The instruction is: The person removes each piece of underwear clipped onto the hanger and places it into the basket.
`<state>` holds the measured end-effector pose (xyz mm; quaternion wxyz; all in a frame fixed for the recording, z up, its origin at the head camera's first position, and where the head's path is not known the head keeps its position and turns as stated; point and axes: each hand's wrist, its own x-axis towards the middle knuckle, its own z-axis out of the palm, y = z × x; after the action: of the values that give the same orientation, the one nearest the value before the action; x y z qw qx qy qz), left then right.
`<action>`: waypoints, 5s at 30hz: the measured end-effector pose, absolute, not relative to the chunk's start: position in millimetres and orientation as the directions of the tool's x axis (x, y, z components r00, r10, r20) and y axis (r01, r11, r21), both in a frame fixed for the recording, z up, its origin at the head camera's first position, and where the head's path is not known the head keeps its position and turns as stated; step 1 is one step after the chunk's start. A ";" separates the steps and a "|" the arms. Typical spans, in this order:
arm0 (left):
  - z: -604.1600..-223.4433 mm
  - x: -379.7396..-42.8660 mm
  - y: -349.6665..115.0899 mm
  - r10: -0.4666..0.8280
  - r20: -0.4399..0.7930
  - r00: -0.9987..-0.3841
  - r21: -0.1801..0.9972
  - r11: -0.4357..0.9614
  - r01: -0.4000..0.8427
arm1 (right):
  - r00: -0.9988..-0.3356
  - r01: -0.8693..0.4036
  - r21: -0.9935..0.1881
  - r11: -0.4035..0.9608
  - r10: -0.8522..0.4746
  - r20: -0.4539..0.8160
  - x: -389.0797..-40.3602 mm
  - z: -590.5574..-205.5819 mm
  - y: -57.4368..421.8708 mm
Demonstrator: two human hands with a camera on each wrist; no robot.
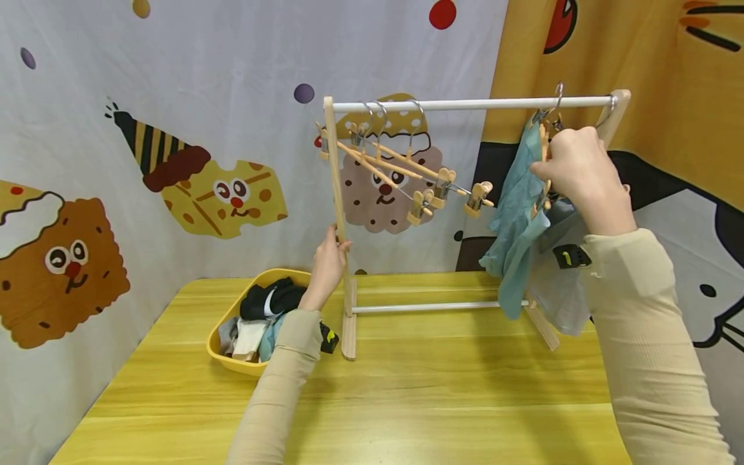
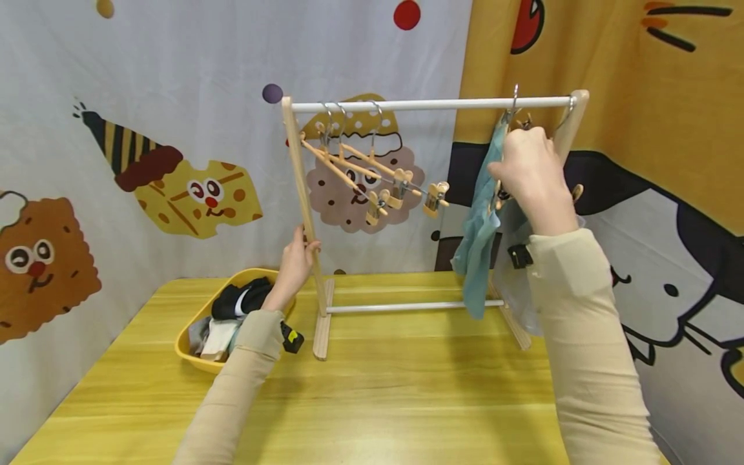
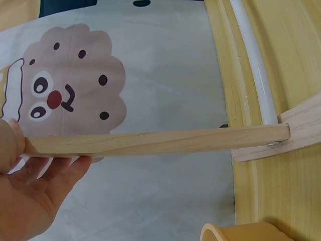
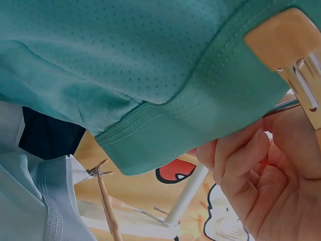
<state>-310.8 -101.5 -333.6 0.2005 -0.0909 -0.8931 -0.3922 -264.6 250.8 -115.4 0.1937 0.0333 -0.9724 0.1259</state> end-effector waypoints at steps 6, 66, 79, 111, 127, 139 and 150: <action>-333.7 -311.0 -101.9 0.004 0.423 -0.906 0.668 0.674 0.315 | -0.909 -0.148 -0.187 0.971 -0.059 0.413 -260.2 -122.2 249.3; -328.7 -297.9 -84.0 -0.187 0.686 -0.703 0.621 0.654 0.432 | -0.718 -0.625 -0.111 0.773 -0.514 0.470 -214.2 -227.5 262.0; -305.7 -282.3 -60.2 -0.002 0.822 -0.570 0.416 0.685 0.598 | -0.577 -0.769 -0.096 0.632 -0.622 0.530 -206.4 -250.4 273.2; -278.7 -275.4 -49.1 0.271 0.621 -0.735 0.474 0.617 0.628 | -0.368 -0.928 -0.155 0.338 -0.784 0.500 -198.0 -254.1 251.3; -282.4 -277.0 -65.8 0.250 0.677 -0.693 0.455 0.598 0.660 | -0.471 -0.881 -0.132 0.455 -0.809 0.351 -200.0 -242.3 241.6; -281.1 -269.3 -70.3 0.205 0.628 -0.751 0.550 0.567 0.614 | -0.614 -0.719 0.105 0.687 -0.699 0.367 -196.0 -247.4 233.8; -275.4 -259.0 -71.0 0.088 0.632 -0.770 0.660 0.460 0.594 | -0.548 -0.749 0.109 0.653 -0.704 0.452 -198.8 -247.0 234.5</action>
<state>-259.0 -71.0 -275.4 0.2664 -0.2101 -0.8117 -0.4754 -198.8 234.5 -247.0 0.2342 0.4134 -0.8786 0.0484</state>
